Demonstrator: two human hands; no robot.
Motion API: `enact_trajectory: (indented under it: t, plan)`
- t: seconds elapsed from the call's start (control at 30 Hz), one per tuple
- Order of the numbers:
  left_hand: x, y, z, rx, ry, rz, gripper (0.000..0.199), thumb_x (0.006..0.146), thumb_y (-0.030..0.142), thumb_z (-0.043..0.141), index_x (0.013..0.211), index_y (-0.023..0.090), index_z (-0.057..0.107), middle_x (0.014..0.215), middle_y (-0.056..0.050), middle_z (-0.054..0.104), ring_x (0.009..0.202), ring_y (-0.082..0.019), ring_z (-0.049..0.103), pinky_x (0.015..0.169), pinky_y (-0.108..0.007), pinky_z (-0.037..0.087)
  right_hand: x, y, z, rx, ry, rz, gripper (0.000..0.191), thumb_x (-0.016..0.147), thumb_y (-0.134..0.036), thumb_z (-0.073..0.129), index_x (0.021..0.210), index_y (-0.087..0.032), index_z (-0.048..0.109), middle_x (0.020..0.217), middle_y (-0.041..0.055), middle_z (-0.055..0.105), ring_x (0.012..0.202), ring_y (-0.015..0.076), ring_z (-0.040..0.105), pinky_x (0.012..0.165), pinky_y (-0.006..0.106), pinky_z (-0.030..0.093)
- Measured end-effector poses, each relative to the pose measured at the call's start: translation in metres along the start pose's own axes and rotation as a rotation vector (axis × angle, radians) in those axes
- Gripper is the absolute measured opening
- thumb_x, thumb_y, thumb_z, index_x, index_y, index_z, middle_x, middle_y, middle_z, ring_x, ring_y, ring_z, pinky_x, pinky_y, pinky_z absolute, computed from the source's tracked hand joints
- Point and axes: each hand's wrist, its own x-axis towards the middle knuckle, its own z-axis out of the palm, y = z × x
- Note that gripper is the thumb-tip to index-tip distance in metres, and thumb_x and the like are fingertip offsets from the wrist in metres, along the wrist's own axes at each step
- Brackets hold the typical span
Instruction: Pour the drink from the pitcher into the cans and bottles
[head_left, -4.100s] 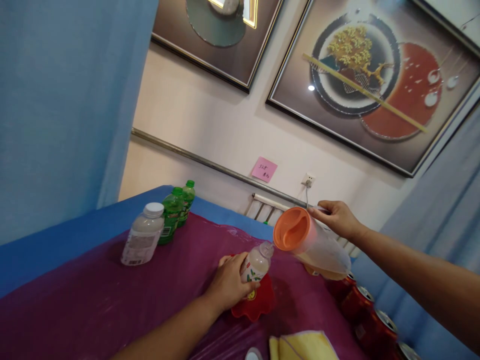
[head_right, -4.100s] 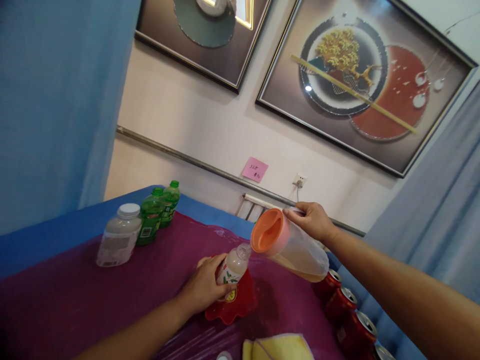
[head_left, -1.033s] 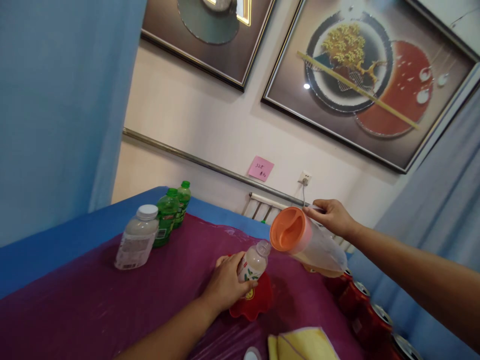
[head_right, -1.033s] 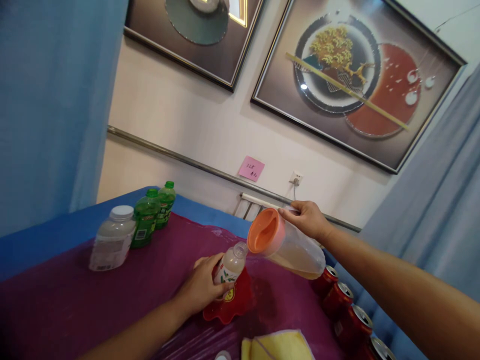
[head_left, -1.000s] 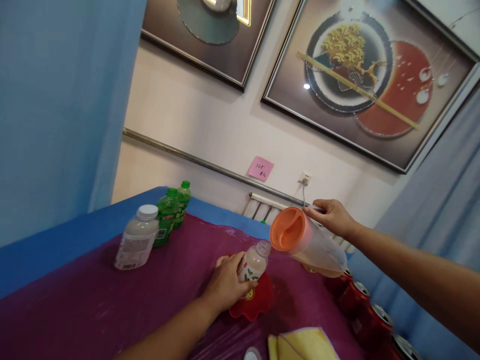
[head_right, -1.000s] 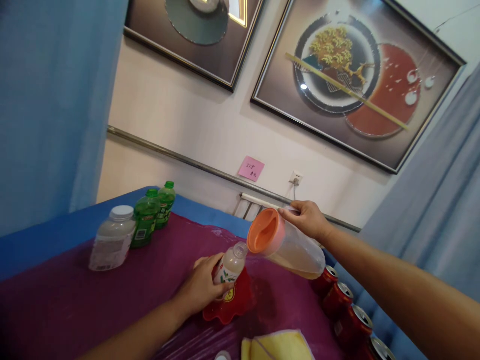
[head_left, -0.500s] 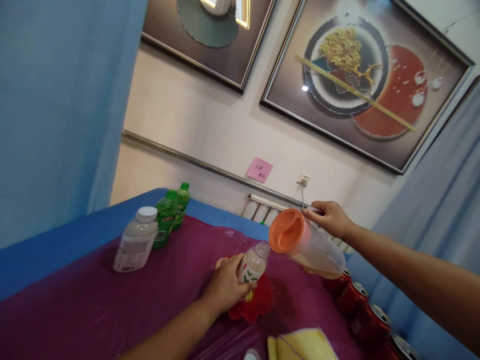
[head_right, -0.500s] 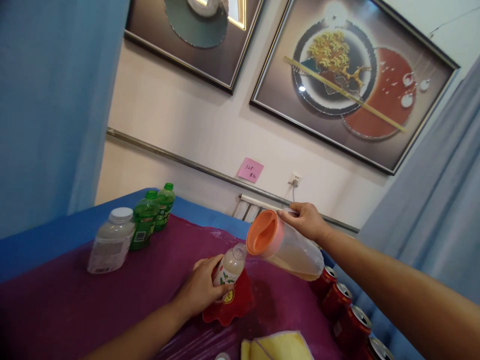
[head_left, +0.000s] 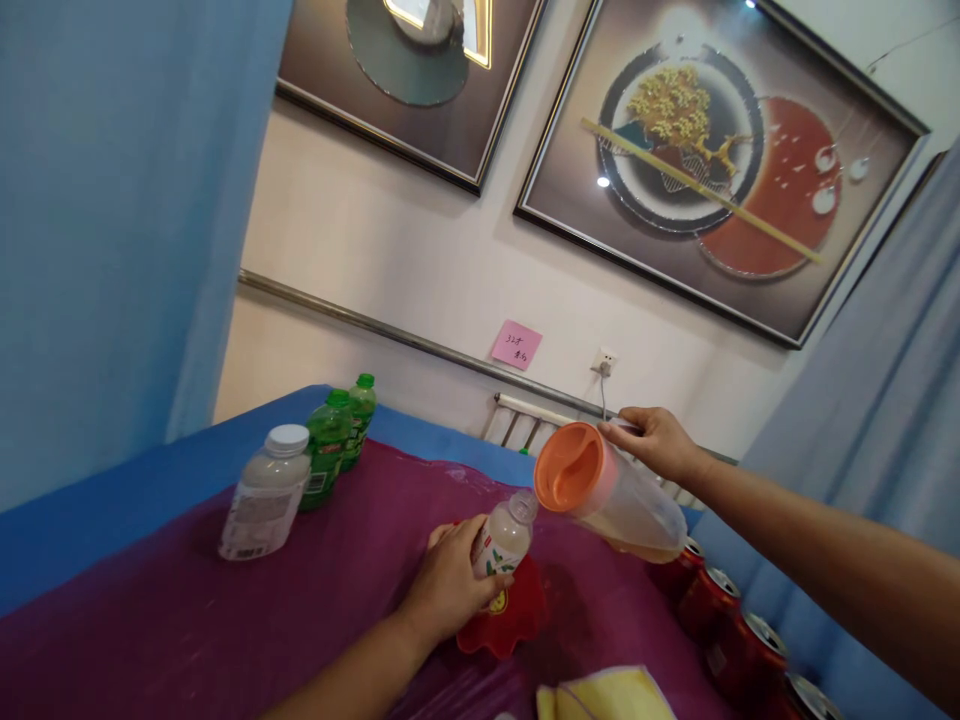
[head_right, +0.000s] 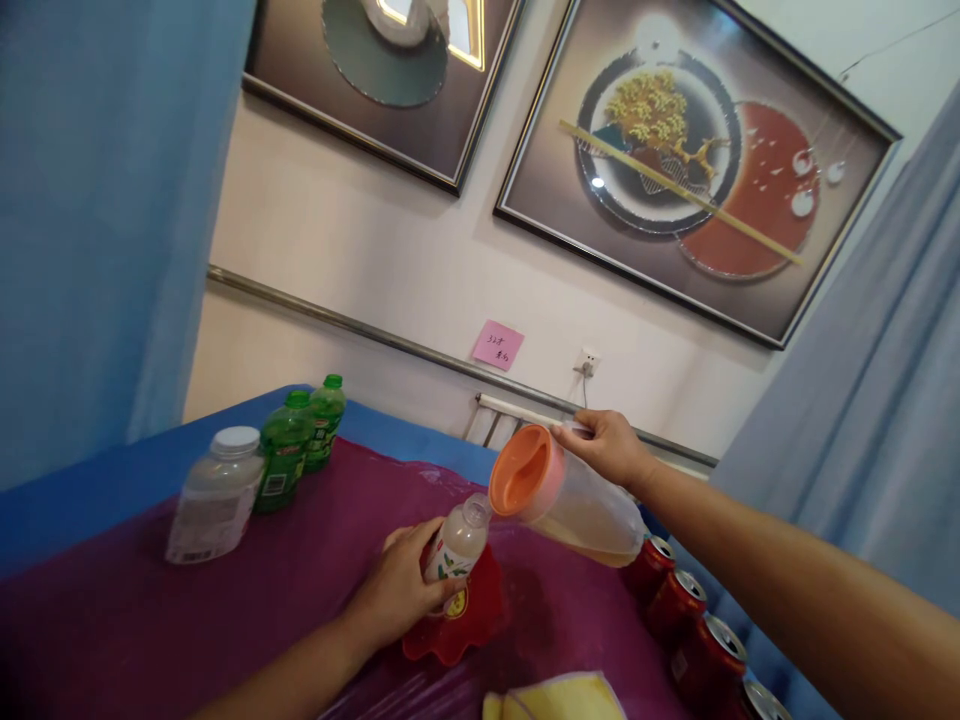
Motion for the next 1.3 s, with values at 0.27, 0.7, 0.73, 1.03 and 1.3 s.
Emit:
enact_trajectory:
  t: [0.27, 0.7, 0.73, 1.03, 1.3]
  plan:
    - [0.0003, -0.002, 0.0016, -0.017, 0.005, -0.018, 0.07, 0.062, 0.029, 0.087, 0.127, 0.023, 0.062, 0.122, -0.006, 0.07, 0.117, -0.028, 0.056, 0.104, -0.036, 0.037, 0.0004, -0.0024, 0.0, 0.008, -0.007, 0.004, 0.057, 0.082, -0.068, 0.057, 0.057, -0.023, 0.032, 0.056, -0.0062, 0.025, 0.053, 0.0098, 0.024, 0.048, 0.027, 0.019]
    - [-0.0015, 0.0057, -0.004, -0.011, -0.019, -0.012, 0.067, 0.063, 0.027, 0.086, 0.126, 0.024, 0.062, 0.123, -0.006, 0.071, 0.117, -0.029, 0.058, 0.106, -0.038, 0.036, 0.0008, -0.0041, -0.0004, 0.015, 0.002, -0.006, 0.057, 0.082, -0.069, 0.057, 0.057, -0.024, 0.031, 0.056, -0.0063, 0.023, 0.054, 0.0104, 0.023, 0.048, 0.027, 0.019]
    - [-0.0015, 0.0058, -0.0042, -0.009, -0.017, -0.013, 0.068, 0.063, 0.027, 0.086, 0.126, 0.024, 0.062, 0.123, -0.006, 0.071, 0.117, -0.029, 0.058, 0.106, -0.038, 0.036, 0.0008, -0.0041, -0.0007, 0.014, 0.005, -0.006, 0.057, 0.082, -0.069, 0.057, 0.057, -0.024, 0.031, 0.056, -0.0063, 0.023, 0.054, 0.0104, 0.023, 0.048, 0.027, 0.019]
    - [-0.0005, 0.0018, -0.0025, -0.005, -0.016, -0.016, 0.065, 0.063, 0.03, 0.086, 0.124, 0.025, 0.063, 0.12, -0.005, 0.071, 0.115, -0.029, 0.058, 0.102, -0.036, 0.038, 0.0004, -0.0054, -0.0018, 0.001, 0.005, -0.007, 0.057, 0.082, -0.069, 0.057, 0.057, -0.024, 0.031, 0.057, -0.0062, 0.023, 0.055, 0.0105, 0.024, 0.048, 0.027, 0.019]
    - [-0.0009, 0.0017, -0.0028, -0.004, -0.012, -0.016, 0.065, 0.064, 0.031, 0.086, 0.124, 0.025, 0.063, 0.122, -0.005, 0.07, 0.116, -0.028, 0.058, 0.104, -0.035, 0.037, 0.0003, -0.0018, 0.0002, 0.005, -0.006, -0.014, 0.058, 0.083, -0.07, 0.056, 0.058, -0.024, 0.032, 0.057, -0.0063, 0.024, 0.054, 0.0105, 0.024, 0.048, 0.027, 0.019]
